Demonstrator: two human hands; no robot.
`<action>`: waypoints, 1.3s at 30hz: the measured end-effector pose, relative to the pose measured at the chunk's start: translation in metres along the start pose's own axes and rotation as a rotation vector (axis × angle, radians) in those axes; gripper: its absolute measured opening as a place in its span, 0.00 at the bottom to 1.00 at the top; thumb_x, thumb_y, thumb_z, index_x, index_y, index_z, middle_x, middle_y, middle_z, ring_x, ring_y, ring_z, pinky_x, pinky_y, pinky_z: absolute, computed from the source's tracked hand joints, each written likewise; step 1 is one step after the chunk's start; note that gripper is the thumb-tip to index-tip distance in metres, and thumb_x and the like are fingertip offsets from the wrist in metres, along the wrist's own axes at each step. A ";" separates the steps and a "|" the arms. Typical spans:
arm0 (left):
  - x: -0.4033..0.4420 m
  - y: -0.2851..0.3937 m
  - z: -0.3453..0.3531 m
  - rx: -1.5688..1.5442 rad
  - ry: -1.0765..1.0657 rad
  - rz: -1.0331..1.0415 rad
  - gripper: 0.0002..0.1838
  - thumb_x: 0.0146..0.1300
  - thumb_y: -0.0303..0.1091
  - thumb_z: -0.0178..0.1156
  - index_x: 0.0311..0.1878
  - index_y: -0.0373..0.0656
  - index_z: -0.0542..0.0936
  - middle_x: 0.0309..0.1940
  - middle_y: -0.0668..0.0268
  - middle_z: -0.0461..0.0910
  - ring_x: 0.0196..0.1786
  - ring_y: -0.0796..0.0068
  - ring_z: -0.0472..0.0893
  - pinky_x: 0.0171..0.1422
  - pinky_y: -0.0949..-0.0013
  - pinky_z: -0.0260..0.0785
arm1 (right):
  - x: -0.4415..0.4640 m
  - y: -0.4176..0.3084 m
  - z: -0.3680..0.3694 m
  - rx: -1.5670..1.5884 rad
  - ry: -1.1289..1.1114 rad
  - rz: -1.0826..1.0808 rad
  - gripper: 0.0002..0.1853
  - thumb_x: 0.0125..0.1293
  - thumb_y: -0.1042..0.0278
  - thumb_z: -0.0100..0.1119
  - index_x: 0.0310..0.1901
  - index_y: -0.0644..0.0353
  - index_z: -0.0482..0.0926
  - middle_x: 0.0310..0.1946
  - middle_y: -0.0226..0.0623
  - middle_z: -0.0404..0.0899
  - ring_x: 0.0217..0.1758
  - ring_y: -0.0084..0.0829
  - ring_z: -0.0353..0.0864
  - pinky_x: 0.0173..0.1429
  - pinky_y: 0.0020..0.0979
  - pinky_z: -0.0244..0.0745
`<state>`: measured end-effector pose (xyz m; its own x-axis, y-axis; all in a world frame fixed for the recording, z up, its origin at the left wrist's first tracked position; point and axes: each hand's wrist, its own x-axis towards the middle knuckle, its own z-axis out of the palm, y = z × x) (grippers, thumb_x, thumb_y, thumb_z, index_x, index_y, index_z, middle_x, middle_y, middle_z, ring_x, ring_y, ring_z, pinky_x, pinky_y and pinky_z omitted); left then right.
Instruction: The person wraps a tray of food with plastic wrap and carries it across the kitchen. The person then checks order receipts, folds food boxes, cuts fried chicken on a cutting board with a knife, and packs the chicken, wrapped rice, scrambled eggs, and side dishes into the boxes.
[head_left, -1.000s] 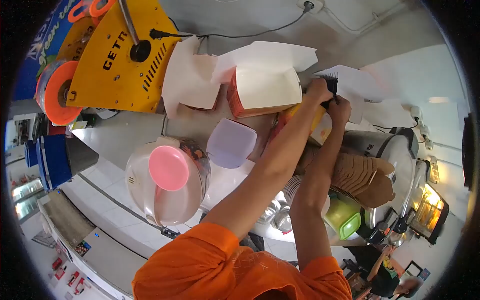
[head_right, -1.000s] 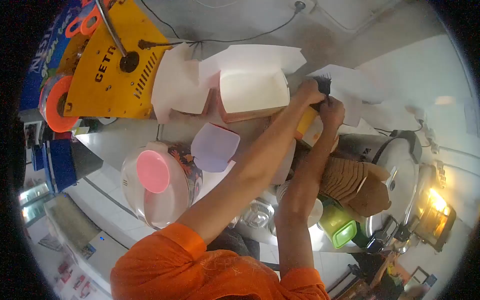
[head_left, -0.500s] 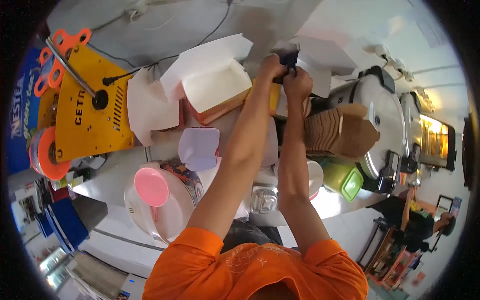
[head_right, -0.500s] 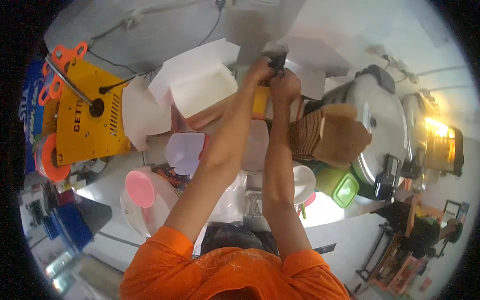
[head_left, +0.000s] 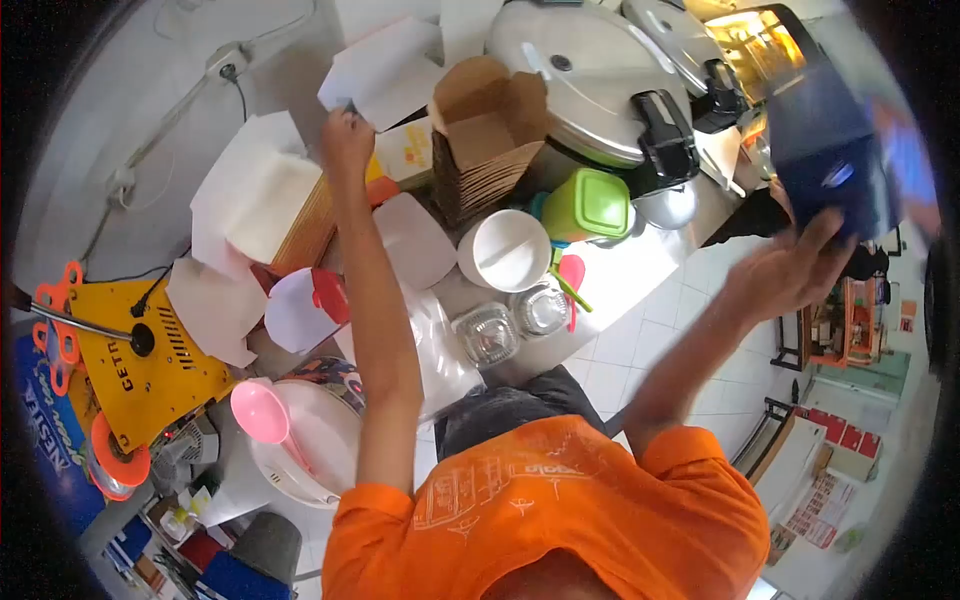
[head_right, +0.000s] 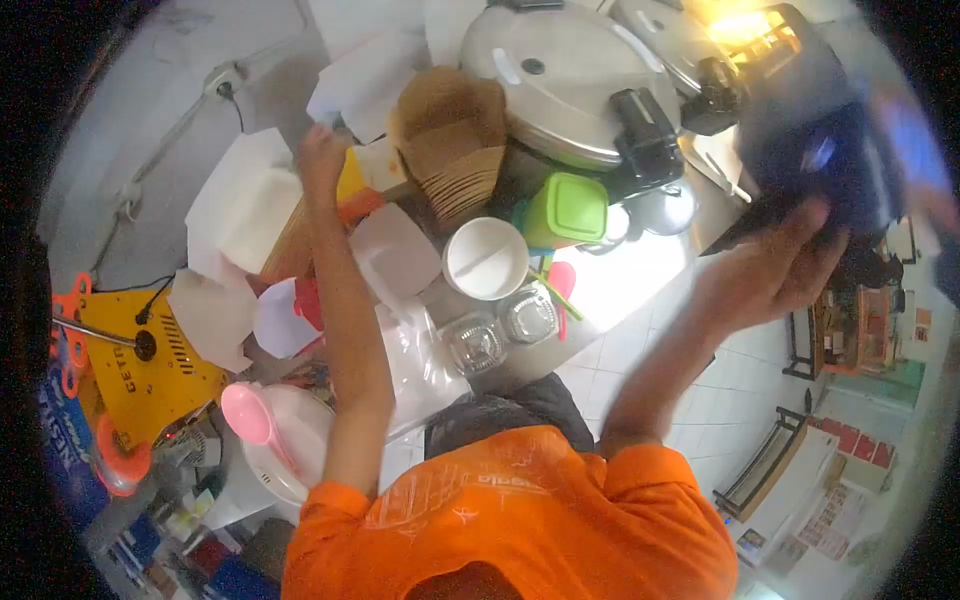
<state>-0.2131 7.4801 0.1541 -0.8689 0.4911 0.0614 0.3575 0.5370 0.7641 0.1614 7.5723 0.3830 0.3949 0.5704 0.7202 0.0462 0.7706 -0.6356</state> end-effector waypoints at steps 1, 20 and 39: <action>-0.045 0.009 0.000 -0.364 0.298 0.127 0.17 0.62 0.32 0.56 0.52 0.33 0.77 0.45 0.50 0.83 0.49 0.56 0.83 0.56 0.64 0.72 | 0.014 0.036 -0.051 -0.373 -0.075 -0.184 0.19 0.70 0.58 0.59 0.45 0.72 0.76 0.38 0.51 0.82 0.37 0.39 0.82 0.41 0.35 0.75; -0.285 -0.046 -0.012 -0.570 0.934 -0.237 0.16 0.65 0.26 0.50 0.55 0.33 0.67 0.48 0.58 0.69 0.51 0.70 0.69 0.57 0.66 0.63 | -0.189 0.035 -0.094 -0.162 -1.238 0.396 0.12 0.67 0.66 0.59 0.41 0.68 0.81 0.37 0.41 0.82 0.41 0.30 0.81 0.49 0.32 0.74; -0.258 -0.121 -0.005 -0.477 1.010 -0.295 0.09 0.65 0.36 0.61 0.41 0.42 0.74 0.40 0.56 0.75 0.43 0.58 0.73 0.50 0.58 0.64 | -0.573 -0.163 0.243 -0.904 -3.251 -0.963 0.42 0.56 0.43 0.67 0.68 0.59 0.65 0.63 0.49 0.71 0.65 0.43 0.73 0.57 0.50 0.76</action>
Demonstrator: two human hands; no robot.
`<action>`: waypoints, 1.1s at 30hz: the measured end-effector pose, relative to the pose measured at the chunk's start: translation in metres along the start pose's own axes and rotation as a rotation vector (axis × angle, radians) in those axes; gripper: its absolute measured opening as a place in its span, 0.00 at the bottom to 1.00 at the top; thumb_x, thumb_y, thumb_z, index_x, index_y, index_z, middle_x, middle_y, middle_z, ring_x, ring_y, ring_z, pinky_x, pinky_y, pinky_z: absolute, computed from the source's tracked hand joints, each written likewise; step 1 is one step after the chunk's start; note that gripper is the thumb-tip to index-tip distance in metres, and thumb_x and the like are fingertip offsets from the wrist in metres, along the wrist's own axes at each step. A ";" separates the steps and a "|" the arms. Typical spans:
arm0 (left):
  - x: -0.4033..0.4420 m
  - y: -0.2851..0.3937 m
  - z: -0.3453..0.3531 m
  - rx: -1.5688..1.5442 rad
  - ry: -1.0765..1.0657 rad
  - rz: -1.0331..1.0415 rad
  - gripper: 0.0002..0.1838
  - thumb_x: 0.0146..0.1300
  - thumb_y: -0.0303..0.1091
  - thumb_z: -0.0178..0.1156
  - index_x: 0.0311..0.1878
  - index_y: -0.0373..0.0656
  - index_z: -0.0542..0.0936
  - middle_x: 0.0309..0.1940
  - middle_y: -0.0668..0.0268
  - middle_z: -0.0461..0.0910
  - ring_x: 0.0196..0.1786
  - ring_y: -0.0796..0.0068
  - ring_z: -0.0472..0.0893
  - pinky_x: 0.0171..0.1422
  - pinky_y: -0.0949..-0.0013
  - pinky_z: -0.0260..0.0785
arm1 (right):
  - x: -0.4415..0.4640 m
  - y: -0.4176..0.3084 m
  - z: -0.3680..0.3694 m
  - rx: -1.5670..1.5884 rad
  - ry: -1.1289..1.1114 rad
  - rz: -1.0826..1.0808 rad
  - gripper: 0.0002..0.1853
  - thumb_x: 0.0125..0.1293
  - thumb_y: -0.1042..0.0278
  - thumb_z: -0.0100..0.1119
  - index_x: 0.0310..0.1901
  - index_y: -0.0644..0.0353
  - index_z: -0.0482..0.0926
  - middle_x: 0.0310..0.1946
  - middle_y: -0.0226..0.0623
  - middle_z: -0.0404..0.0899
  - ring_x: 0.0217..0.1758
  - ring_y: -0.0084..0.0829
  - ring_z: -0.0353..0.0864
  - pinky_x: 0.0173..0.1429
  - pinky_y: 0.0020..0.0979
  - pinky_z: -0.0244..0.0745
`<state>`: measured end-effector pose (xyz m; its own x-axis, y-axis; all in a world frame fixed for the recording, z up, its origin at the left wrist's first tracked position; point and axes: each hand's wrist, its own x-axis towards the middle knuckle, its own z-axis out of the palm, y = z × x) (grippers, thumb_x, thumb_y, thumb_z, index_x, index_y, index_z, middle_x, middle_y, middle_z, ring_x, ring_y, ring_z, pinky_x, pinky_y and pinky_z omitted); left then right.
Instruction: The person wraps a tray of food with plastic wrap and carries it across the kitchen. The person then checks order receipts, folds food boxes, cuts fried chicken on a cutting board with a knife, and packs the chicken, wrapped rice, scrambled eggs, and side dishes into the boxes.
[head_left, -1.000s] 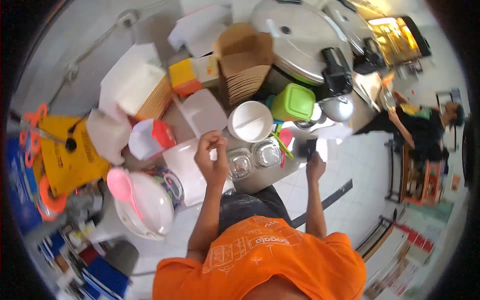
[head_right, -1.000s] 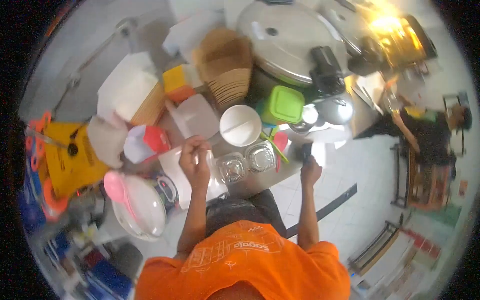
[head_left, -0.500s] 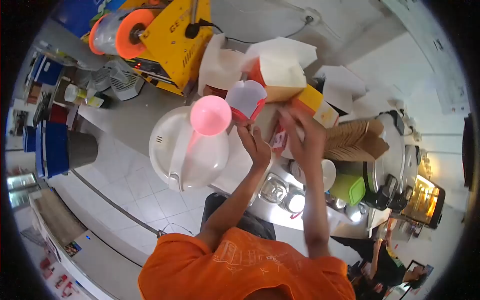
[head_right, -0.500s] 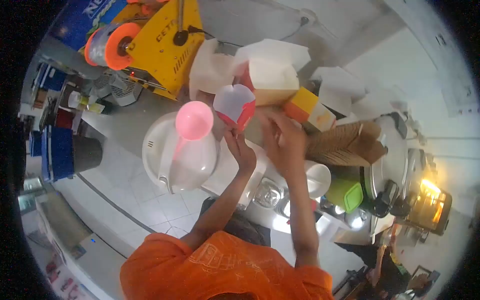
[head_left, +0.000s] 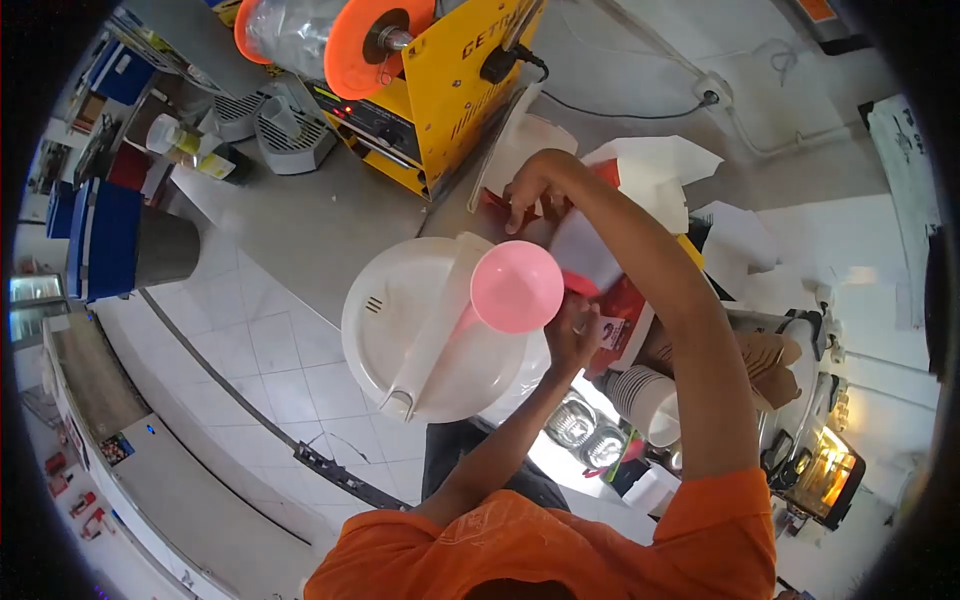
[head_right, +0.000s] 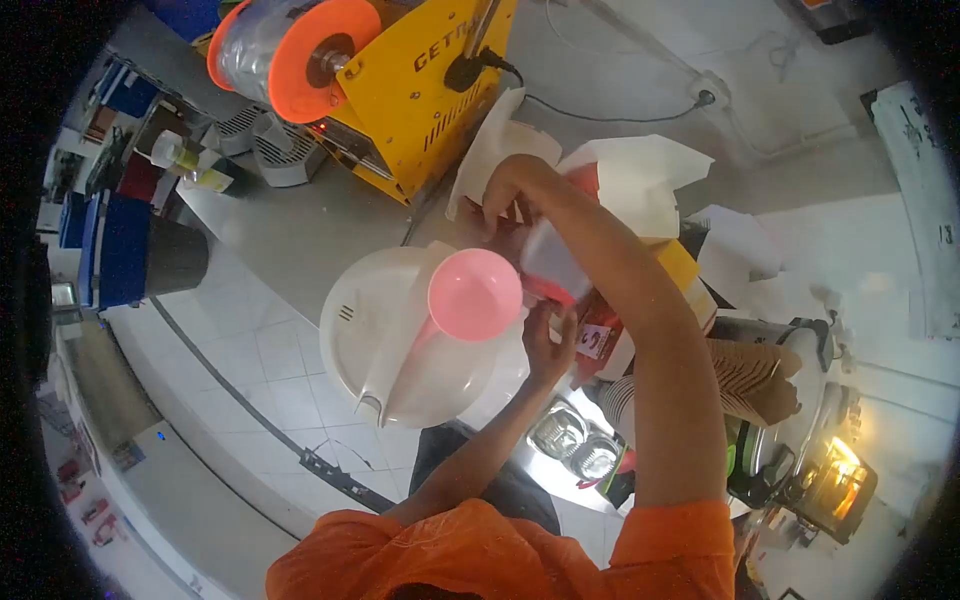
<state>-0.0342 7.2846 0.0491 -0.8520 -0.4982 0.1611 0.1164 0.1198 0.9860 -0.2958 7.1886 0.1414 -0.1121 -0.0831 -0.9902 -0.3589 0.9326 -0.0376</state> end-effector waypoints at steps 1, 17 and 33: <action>-0.009 -0.011 -0.002 -0.073 -0.090 -0.073 0.11 0.67 0.38 0.59 0.40 0.41 0.73 0.39 0.56 0.74 0.42 0.60 0.73 0.50 0.58 0.65 | 0.042 0.010 0.001 0.106 0.070 0.095 0.29 0.59 0.48 0.66 0.57 0.57 0.76 0.51 0.48 0.79 0.58 0.41 0.79 0.51 0.51 0.79; 0.102 -0.058 0.036 0.109 0.340 -0.061 0.45 0.57 0.45 0.67 0.70 0.35 0.54 0.63 0.50 0.62 0.67 0.53 0.64 0.74 0.54 0.52 | 0.046 0.061 0.066 -0.114 1.039 -0.410 0.06 0.43 0.70 0.67 0.25 0.60 0.85 0.28 0.51 0.83 0.37 0.48 0.85 0.44 0.44 0.80; 0.087 -0.098 0.026 0.636 0.182 -0.021 0.57 0.40 0.63 0.73 0.68 0.39 0.60 0.64 0.34 0.57 0.66 0.29 0.57 0.68 0.33 0.50 | -0.119 0.093 0.122 0.432 1.920 -0.720 0.15 0.68 0.59 0.54 0.33 0.65 0.77 0.25 0.47 0.78 0.32 0.48 0.80 0.41 0.45 0.73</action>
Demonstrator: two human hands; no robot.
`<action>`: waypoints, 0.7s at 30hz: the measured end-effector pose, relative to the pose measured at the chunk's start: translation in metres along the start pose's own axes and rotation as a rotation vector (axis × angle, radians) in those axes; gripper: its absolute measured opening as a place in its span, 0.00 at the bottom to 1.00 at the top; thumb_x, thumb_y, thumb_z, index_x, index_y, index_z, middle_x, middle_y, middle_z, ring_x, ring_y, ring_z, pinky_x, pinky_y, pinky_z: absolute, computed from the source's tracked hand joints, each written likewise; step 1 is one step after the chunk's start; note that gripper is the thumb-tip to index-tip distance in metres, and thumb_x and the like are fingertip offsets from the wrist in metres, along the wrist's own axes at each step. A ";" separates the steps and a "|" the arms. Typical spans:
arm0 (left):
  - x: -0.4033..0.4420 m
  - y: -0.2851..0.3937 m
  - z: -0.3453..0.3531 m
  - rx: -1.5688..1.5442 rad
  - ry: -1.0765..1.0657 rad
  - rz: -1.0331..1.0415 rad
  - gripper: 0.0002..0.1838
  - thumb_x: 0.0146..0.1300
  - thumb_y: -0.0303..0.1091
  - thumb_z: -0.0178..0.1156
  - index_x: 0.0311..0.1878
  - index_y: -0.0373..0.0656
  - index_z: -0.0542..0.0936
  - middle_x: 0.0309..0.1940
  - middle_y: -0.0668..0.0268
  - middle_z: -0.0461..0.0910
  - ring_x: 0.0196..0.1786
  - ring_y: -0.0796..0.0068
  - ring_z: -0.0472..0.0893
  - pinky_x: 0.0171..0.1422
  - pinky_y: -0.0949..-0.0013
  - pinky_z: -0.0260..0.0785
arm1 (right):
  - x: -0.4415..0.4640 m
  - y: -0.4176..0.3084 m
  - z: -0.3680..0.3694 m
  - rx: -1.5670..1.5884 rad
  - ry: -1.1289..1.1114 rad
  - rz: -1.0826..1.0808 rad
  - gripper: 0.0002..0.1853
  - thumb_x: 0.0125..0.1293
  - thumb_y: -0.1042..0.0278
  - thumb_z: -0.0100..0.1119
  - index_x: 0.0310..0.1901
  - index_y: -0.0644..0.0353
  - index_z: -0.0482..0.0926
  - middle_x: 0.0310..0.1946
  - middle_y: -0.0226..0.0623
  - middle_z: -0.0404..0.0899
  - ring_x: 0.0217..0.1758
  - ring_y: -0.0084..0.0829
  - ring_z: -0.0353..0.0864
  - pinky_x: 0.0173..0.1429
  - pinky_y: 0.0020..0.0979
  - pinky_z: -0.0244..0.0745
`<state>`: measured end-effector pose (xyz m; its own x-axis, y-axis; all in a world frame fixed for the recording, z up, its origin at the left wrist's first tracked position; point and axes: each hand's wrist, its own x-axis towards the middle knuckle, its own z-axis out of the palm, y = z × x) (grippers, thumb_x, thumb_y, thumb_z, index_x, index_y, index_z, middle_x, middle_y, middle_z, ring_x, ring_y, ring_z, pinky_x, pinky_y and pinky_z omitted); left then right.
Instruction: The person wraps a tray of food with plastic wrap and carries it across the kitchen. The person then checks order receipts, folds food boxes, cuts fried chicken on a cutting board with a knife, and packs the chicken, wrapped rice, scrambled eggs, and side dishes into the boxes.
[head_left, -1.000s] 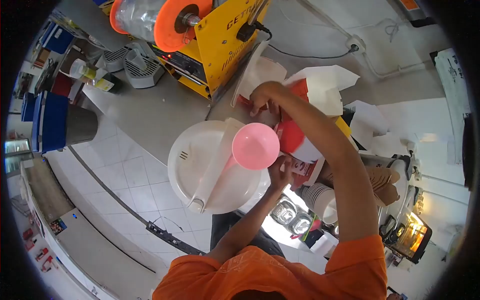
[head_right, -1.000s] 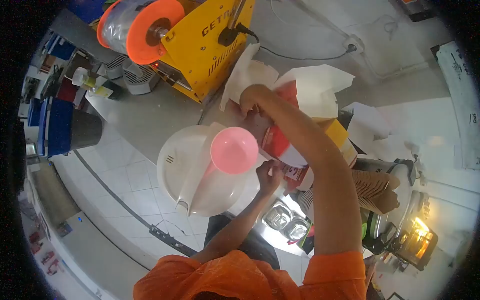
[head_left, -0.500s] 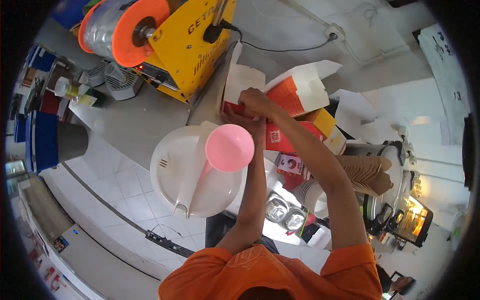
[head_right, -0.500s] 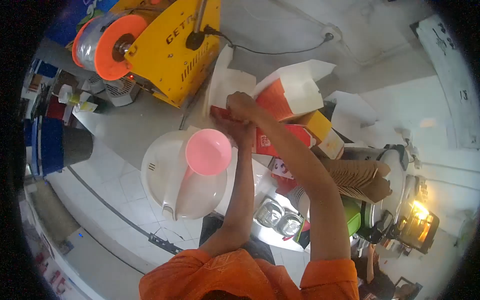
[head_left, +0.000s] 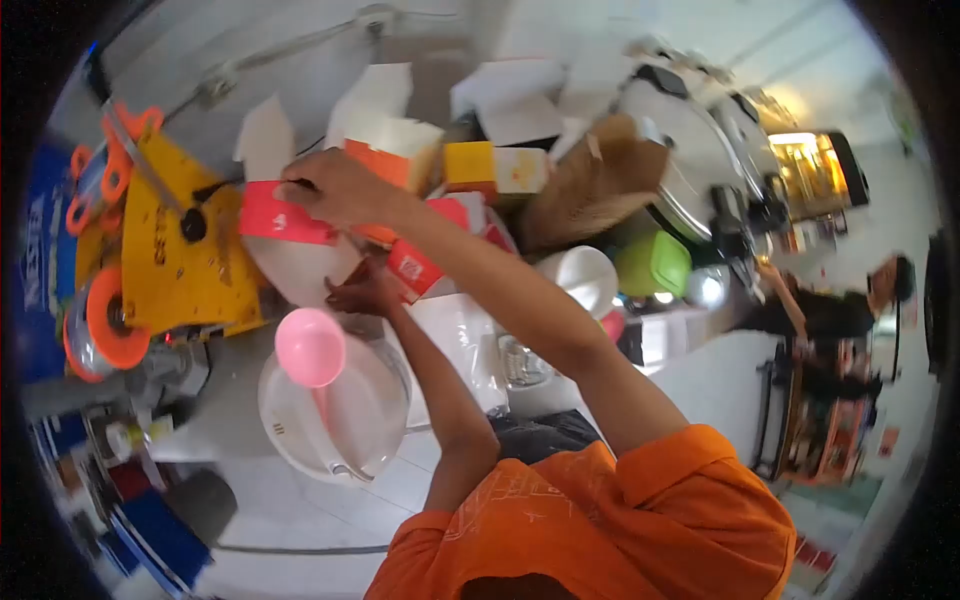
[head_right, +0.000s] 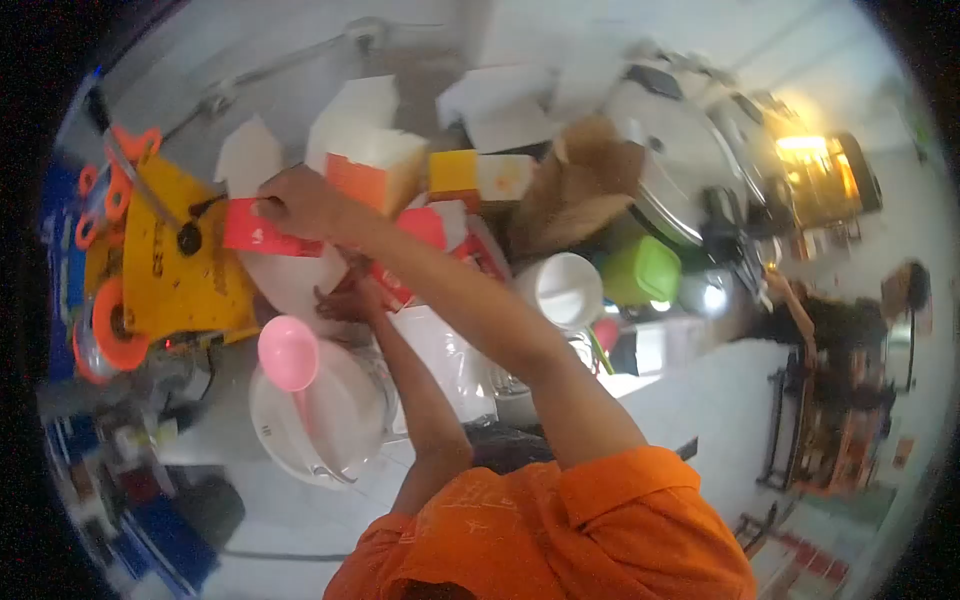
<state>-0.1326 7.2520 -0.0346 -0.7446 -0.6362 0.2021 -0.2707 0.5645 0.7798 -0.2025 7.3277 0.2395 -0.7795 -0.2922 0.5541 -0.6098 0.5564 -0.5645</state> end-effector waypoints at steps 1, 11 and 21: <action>-0.003 0.010 -0.009 -0.092 -0.020 -0.026 0.51 0.42 0.56 0.73 0.66 0.39 0.62 0.61 0.37 0.60 0.65 0.34 0.59 0.65 0.36 0.54 | -0.005 -0.010 -0.014 0.173 0.039 0.190 0.15 0.69 0.59 0.54 0.32 0.66 0.76 0.21 0.45 0.75 0.30 0.41 0.79 0.39 0.42 0.73; -0.012 0.008 0.000 -0.044 0.028 0.053 0.46 0.47 0.45 0.67 0.64 0.27 0.60 0.60 0.33 0.61 0.65 0.33 0.60 0.67 0.36 0.54 | -0.081 -0.042 -0.052 0.918 0.620 0.465 0.14 0.69 0.60 0.54 0.45 0.62 0.81 0.37 0.27 0.80 0.40 0.22 0.77 0.47 0.27 0.73; -0.028 0.219 -0.054 -0.448 -0.097 0.760 0.37 0.57 0.61 0.62 0.60 0.43 0.71 0.61 0.48 0.67 0.67 0.47 0.63 0.70 0.40 0.53 | -0.229 -0.131 -0.246 0.317 1.163 0.239 0.20 0.72 0.68 0.50 0.62 0.67 0.72 0.62 0.48 0.71 0.58 0.36 0.77 0.61 0.37 0.74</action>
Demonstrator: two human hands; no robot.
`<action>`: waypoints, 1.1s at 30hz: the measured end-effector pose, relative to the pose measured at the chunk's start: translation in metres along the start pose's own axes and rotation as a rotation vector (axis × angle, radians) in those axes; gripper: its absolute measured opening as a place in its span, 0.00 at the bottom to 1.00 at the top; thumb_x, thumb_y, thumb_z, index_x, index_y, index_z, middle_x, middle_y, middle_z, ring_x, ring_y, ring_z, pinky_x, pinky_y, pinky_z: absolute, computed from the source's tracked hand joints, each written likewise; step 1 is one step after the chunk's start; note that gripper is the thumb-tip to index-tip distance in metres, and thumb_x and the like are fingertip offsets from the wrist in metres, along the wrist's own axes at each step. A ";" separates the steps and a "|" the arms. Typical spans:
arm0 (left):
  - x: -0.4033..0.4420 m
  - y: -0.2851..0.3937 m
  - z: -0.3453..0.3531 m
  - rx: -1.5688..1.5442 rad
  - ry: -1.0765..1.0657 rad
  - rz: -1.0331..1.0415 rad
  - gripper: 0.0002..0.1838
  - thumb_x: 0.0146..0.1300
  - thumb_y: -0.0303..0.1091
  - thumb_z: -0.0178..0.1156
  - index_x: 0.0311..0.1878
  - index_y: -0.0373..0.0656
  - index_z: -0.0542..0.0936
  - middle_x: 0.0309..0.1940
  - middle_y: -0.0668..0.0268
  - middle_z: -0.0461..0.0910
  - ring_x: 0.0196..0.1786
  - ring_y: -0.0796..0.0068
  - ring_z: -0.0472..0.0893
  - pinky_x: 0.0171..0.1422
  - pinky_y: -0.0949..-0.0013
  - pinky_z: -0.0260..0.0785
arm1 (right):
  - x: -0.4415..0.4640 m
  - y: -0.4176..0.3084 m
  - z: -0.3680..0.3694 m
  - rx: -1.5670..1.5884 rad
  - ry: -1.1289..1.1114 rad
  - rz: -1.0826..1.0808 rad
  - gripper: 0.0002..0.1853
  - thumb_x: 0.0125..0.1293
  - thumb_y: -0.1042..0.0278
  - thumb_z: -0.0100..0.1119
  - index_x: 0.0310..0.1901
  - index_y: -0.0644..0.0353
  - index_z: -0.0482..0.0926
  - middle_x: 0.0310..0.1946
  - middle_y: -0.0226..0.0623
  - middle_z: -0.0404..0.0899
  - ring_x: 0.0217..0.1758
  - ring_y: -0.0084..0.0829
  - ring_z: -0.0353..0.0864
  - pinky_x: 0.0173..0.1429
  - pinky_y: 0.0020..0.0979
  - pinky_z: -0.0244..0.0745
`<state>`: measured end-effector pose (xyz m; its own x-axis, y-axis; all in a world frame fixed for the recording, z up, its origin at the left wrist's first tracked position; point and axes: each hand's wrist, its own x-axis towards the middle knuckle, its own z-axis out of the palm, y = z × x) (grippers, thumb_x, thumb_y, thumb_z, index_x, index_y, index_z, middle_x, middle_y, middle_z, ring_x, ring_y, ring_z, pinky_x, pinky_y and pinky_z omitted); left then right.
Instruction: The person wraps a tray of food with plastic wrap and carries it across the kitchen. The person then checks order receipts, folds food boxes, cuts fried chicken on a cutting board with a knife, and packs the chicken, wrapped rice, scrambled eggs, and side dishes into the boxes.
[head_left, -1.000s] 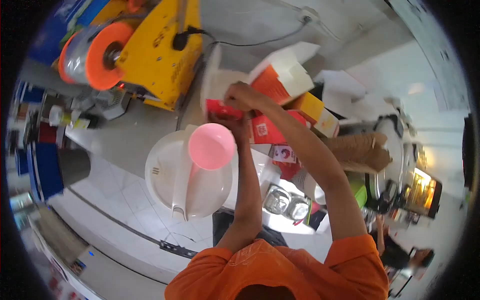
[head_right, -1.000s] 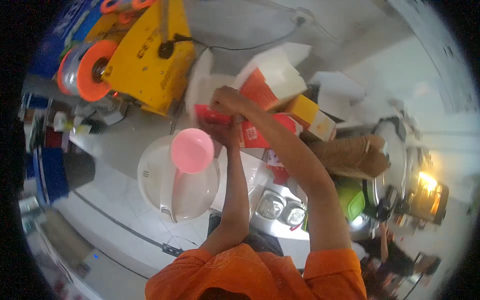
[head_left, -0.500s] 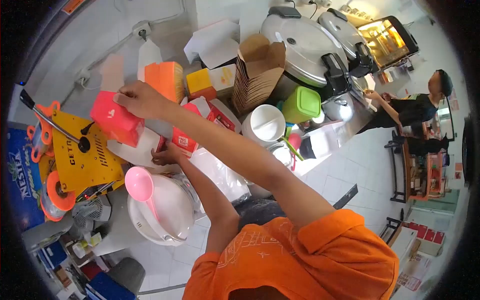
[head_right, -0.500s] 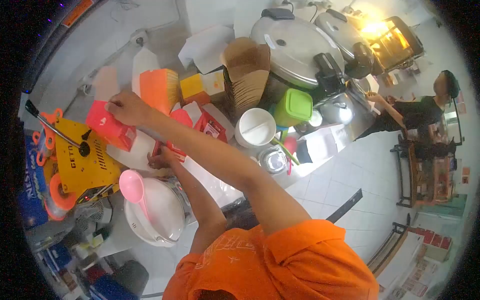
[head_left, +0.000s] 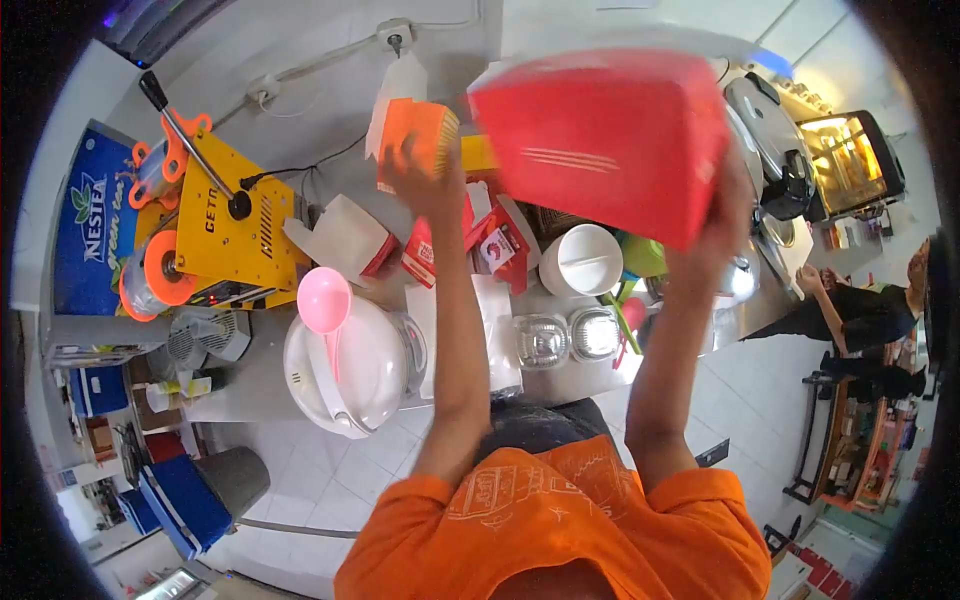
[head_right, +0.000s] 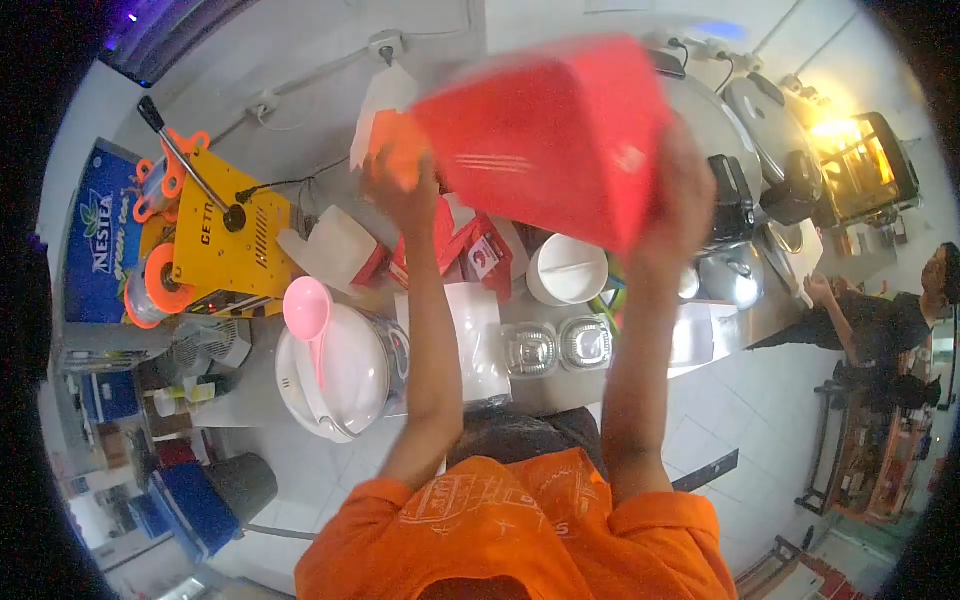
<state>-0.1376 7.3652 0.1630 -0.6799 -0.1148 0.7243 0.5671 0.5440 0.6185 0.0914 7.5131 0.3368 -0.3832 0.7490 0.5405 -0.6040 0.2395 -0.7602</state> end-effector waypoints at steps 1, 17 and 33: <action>0.021 -0.001 0.022 0.063 -0.081 0.082 0.36 0.55 0.61 0.64 0.61 0.47 0.72 0.61 0.49 0.67 0.69 0.47 0.62 0.71 0.40 0.53 | 0.001 -0.016 -0.015 0.019 0.027 0.035 0.19 0.73 0.68 0.49 0.62 0.66 0.71 0.62 0.49 0.72 0.58 0.37 0.77 0.62 0.38 0.74; -0.006 -0.170 0.060 0.217 -0.204 0.091 0.17 0.49 0.35 0.70 0.41 0.37 0.80 0.48 0.48 0.78 0.60 0.47 0.70 0.64 0.50 0.63 | -0.123 -0.164 -0.261 -1.100 0.411 0.183 0.15 0.75 0.61 0.50 0.52 0.63 0.76 0.40 0.29 0.79 0.39 0.20 0.76 0.41 0.23 0.74; -0.265 0.229 -0.095 -0.693 -1.095 0.157 0.23 0.52 0.33 0.68 0.52 0.41 0.76 0.47 0.56 0.77 0.45 0.59 0.78 0.56 0.58 0.67 | -0.196 -0.047 -0.411 -1.370 0.471 0.253 0.12 0.72 0.63 0.53 0.51 0.60 0.72 0.32 0.52 0.81 0.33 0.53 0.82 0.34 0.44 0.73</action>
<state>0.2167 7.4415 0.1417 -0.4224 0.8213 0.3834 0.5717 -0.0868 0.8158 0.4821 7.6087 0.1182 0.0448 0.9225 0.3834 0.6657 0.2586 -0.7000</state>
